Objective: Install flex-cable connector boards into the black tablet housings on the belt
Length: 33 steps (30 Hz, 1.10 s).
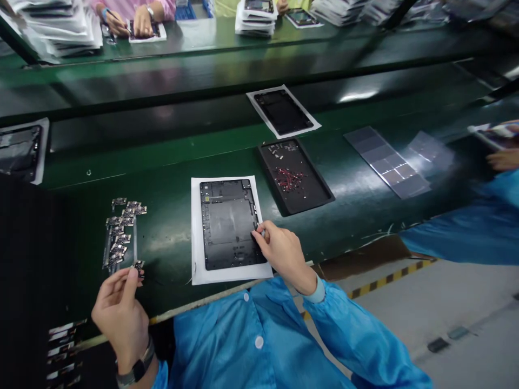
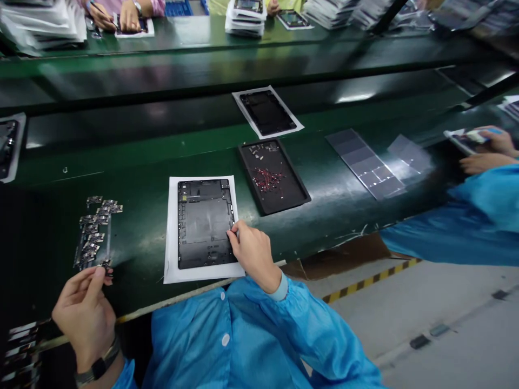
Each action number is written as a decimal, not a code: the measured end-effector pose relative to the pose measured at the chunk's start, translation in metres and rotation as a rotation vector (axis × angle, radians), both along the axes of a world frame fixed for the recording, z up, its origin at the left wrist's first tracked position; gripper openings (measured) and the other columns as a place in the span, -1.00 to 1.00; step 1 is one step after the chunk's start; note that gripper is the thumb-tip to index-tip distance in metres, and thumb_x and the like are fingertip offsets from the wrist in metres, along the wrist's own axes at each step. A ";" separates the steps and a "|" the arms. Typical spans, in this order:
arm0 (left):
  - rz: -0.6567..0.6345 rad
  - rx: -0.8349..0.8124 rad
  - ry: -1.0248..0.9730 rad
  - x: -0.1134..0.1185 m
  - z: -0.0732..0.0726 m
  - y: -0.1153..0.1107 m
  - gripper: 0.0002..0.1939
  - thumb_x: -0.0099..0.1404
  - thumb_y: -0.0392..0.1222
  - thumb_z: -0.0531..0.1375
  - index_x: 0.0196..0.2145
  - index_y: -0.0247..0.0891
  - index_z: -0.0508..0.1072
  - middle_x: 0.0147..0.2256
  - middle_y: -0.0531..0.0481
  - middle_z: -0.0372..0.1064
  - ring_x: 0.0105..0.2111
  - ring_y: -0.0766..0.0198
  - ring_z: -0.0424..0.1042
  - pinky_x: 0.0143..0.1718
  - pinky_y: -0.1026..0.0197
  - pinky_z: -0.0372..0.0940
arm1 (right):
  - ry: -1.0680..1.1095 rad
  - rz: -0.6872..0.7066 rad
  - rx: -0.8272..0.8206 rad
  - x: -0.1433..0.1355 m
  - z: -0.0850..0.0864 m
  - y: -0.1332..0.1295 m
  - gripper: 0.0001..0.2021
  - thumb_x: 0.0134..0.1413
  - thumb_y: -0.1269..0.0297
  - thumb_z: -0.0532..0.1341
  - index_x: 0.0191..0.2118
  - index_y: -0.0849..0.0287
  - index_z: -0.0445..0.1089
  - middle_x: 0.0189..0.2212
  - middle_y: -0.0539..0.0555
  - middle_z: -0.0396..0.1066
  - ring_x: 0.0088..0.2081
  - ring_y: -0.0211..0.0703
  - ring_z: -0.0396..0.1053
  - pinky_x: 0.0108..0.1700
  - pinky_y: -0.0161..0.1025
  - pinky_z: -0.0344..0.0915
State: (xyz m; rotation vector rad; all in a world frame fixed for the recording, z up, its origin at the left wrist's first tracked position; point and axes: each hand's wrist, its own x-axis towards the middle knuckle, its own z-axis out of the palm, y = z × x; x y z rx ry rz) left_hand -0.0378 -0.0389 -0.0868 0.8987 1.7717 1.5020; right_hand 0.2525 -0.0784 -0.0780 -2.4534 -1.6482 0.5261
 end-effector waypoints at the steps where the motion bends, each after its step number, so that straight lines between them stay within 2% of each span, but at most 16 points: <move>1: -0.003 0.001 -0.003 0.001 0.000 0.000 -0.69 -0.02 -0.13 0.44 -0.33 -0.31 0.52 -0.43 0.06 0.46 -0.44 0.35 0.39 -0.36 0.27 0.29 | -0.026 -0.013 -0.028 -0.003 0.002 0.002 -0.87 0.29 0.23 0.13 -0.23 0.13 0.37 -0.53 0.02 0.46 -0.44 -0.06 0.45 -0.43 -0.23 -0.05; 7: -0.019 -0.038 0.034 0.003 -0.003 0.001 -0.68 -0.01 -0.10 0.42 -0.32 -0.32 0.52 -0.40 0.03 0.48 -0.40 0.29 0.44 -0.36 0.24 0.32 | -0.083 -0.057 -0.144 -0.015 0.010 0.005 -0.81 0.37 0.27 0.05 -0.17 0.16 0.39 -0.37 0.14 0.57 -0.38 0.00 0.51 -0.44 -0.20 -0.08; 14: -0.028 -0.025 0.043 0.004 -0.002 0.002 -0.70 0.00 -0.13 0.40 -0.33 -0.33 0.51 -0.41 0.03 0.46 -0.42 0.31 0.43 -0.38 0.28 0.31 | -0.106 -0.090 -0.071 -0.021 0.003 -0.004 -0.86 0.34 0.24 0.09 -0.17 0.13 0.36 -0.37 0.13 0.58 -0.37 0.00 0.53 -0.45 -0.21 -0.04; 18: -0.036 -0.024 0.054 0.004 -0.003 0.002 -0.70 0.02 -0.12 0.40 -0.33 -0.33 0.50 -0.41 0.03 0.46 -0.41 0.30 0.44 -0.37 0.26 0.33 | -0.082 -0.105 -0.136 -0.022 0.003 -0.004 -0.83 0.38 0.27 0.05 -0.19 0.15 0.35 -0.36 0.16 0.58 -0.36 0.00 0.53 -0.44 -0.21 -0.05; 21: -0.031 -0.020 0.048 0.004 -0.004 0.003 -0.70 0.02 -0.11 0.40 -0.32 -0.32 0.51 -0.41 0.03 0.46 -0.41 0.29 0.44 -0.37 0.26 0.33 | -0.053 -0.070 -0.147 -0.020 0.005 -0.007 -0.85 0.38 0.31 0.05 -0.19 0.17 0.34 -0.35 0.16 0.58 -0.34 -0.01 0.53 -0.43 -0.22 -0.04; 27: -0.024 0.000 -0.013 0.004 -0.003 0.003 -0.73 0.01 -0.18 0.42 -0.34 -0.33 0.52 -0.44 0.06 0.47 -0.43 0.35 0.42 -0.36 0.30 0.30 | -0.002 -0.032 -0.032 -0.011 0.010 -0.003 -0.85 0.34 0.27 0.10 -0.07 0.17 0.32 -0.32 0.11 0.56 -0.31 -0.01 0.51 -0.38 -0.23 0.03; 31: -0.020 -0.004 -0.024 0.004 -0.002 0.003 -0.73 0.00 -0.17 0.43 -0.35 -0.32 0.52 -0.44 0.06 0.47 -0.43 0.36 0.42 -0.36 0.30 0.29 | 0.001 0.081 -0.055 -0.008 0.013 0.010 -0.90 0.31 0.37 0.11 -0.14 0.12 0.35 -0.25 0.10 0.57 -0.28 -0.06 0.49 -0.38 -0.23 0.01; 33: -0.012 -0.012 -0.024 0.003 -0.003 0.003 -0.71 -0.01 -0.15 0.43 -0.35 -0.32 0.53 -0.43 0.06 0.47 -0.43 0.35 0.42 -0.36 0.29 0.29 | 0.004 0.098 -0.076 -0.007 0.013 0.013 -0.90 0.30 0.40 0.09 -0.18 0.13 0.35 -0.27 0.10 0.56 -0.31 -0.07 0.47 -0.39 -0.22 0.00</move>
